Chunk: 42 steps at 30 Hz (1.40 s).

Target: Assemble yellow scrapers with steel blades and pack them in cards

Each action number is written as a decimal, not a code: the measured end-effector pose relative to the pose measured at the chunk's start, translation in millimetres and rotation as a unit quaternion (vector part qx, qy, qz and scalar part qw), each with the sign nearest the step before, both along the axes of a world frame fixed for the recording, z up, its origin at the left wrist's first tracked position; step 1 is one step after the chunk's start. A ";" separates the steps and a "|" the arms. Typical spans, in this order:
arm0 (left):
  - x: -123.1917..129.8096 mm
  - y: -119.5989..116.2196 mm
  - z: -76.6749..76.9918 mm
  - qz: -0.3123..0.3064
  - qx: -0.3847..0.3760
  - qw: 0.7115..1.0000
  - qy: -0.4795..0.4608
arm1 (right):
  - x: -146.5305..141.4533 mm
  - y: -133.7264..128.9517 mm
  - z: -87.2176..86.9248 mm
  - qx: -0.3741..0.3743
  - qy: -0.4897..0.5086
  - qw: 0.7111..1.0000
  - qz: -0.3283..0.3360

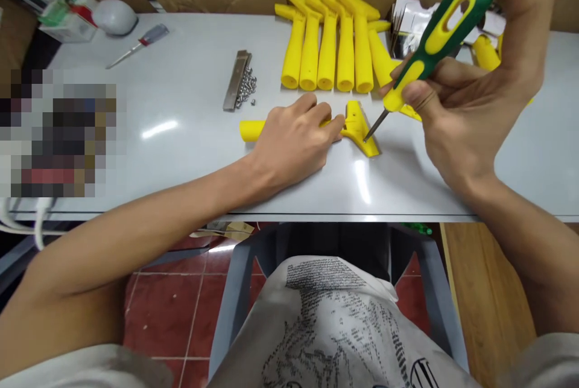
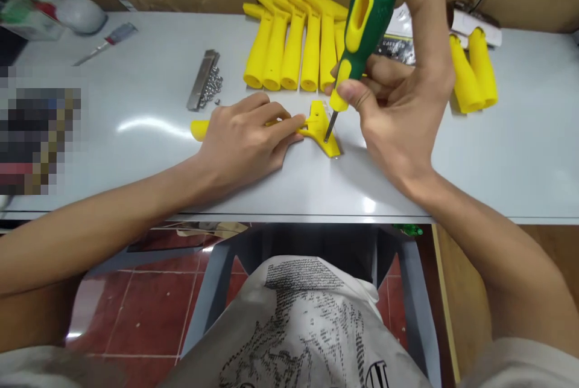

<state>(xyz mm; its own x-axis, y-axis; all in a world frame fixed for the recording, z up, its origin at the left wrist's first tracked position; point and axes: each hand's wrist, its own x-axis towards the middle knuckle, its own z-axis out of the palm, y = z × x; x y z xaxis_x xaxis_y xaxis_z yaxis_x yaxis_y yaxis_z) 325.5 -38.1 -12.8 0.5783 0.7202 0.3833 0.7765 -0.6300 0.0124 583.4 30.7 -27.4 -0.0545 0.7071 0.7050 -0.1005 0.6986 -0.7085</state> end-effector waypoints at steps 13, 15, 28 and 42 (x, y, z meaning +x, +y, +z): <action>-10.8 18.7 -9.1 -0.109 0.111 0.988 0.014 | 8.2 -21.5 20.2 -0.053 -0.085 0.993 0.066; -13.2 24.8 -12.6 -0.120 0.121 0.985 -0.005 | 8.3 -26.6 28.2 -0.077 -0.078 0.990 0.083; -10.6 55.9 -19.2 -0.183 0.034 0.982 -0.031 | 23.3 -11.1 43.5 0.002 -0.094 0.985 0.145; -11.6 49.9 -29.6 -0.167 0.109 0.978 -0.064 | 4.8 -43.8 47.0 -0.076 -0.079 0.993 0.044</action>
<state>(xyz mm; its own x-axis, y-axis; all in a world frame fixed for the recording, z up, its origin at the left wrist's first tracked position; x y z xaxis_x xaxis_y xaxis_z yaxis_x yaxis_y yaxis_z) 313.9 11.8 -42.4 0.7046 0.3925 0.5912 0.5277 -0.8468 -0.0666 588.2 -13.1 19.7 -0.2228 0.7923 0.5680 -0.0351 0.5757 -0.8169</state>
